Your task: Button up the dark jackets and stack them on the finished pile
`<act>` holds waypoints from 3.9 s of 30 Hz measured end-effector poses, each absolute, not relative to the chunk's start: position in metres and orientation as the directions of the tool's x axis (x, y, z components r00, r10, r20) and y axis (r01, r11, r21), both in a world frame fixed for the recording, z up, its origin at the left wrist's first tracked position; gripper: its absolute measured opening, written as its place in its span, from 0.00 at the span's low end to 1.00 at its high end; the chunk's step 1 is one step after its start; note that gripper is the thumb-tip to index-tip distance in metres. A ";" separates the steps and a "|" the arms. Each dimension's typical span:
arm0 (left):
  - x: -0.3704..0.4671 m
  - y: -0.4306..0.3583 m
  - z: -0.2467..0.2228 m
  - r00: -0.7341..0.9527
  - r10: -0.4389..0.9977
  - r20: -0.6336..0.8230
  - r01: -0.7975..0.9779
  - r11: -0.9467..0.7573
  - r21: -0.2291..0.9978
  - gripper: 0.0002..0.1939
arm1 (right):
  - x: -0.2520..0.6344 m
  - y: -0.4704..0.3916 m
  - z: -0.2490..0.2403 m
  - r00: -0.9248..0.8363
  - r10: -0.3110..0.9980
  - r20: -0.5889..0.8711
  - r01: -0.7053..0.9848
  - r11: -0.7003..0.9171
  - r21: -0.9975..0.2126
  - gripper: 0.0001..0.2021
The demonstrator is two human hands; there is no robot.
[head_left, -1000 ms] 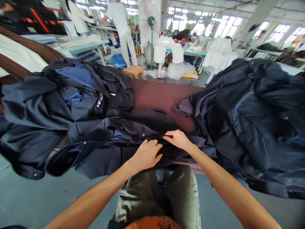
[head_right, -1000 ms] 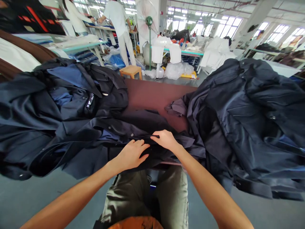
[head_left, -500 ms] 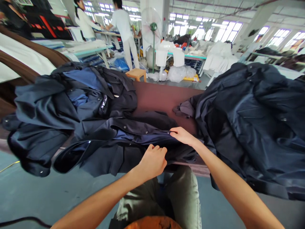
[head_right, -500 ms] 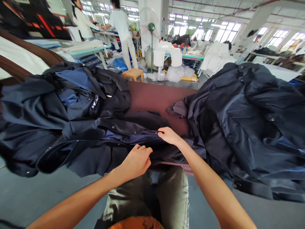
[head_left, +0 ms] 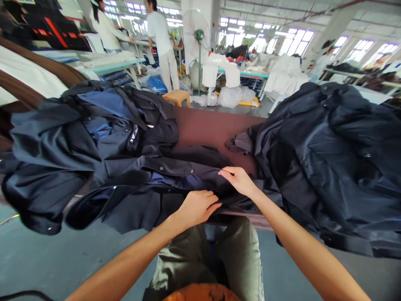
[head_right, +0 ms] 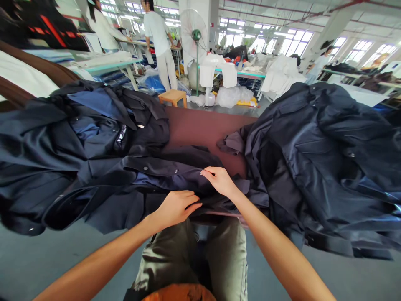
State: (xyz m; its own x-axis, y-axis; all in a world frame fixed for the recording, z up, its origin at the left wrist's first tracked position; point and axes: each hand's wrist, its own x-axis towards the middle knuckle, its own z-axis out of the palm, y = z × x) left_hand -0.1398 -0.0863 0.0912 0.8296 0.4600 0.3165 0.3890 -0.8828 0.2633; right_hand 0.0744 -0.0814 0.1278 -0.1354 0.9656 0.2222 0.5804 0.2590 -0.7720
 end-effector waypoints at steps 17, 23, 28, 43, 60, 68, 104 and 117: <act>-0.147 -0.075 0.087 0.699 0.349 0.624 0.404 -0.913 0.058 0.13 | 0.058 -0.132 0.119 -0.397 0.879 0.263 0.654 0.472 -0.591 0.13; -0.149 -0.074 0.093 0.681 0.403 0.612 0.460 -0.885 0.071 0.11 | 0.055 -0.138 0.113 -0.393 0.876 0.278 0.698 0.481 -0.530 0.12; -0.148 -0.071 0.099 0.728 0.398 0.558 0.435 -0.898 0.074 0.14 | 0.045 -0.142 0.109 -0.402 0.865 0.302 0.734 0.501 -0.459 0.09; -0.145 -0.060 0.072 0.766 0.571 0.294 0.194 -0.642 0.741 0.07 | 0.035 -0.135 0.089 -0.380 0.900 0.214 0.759 0.435 -0.485 0.06; -0.135 -0.051 0.041 0.747 0.624 0.231 0.185 -0.528 0.829 0.08 | 0.031 -0.132 0.057 -0.182 0.974 0.137 0.644 0.223 -0.732 0.10; -0.142 -0.069 0.064 0.462 0.731 0.502 0.147 -0.621 0.770 0.08 | 0.058 -0.110 0.067 -0.023 0.995 0.102 0.542 0.098 -0.834 0.18; -0.207 -0.091 0.024 0.597 0.775 0.210 0.732 -0.632 0.254 0.10 | -0.007 -0.055 0.071 -0.043 0.993 0.113 0.815 0.101 -0.571 0.12; -0.212 -0.078 0.080 0.738 0.638 0.219 0.500 -0.736 0.458 0.20 | -0.009 -0.069 0.094 -0.120 0.993 0.022 0.667 0.097 -0.738 0.08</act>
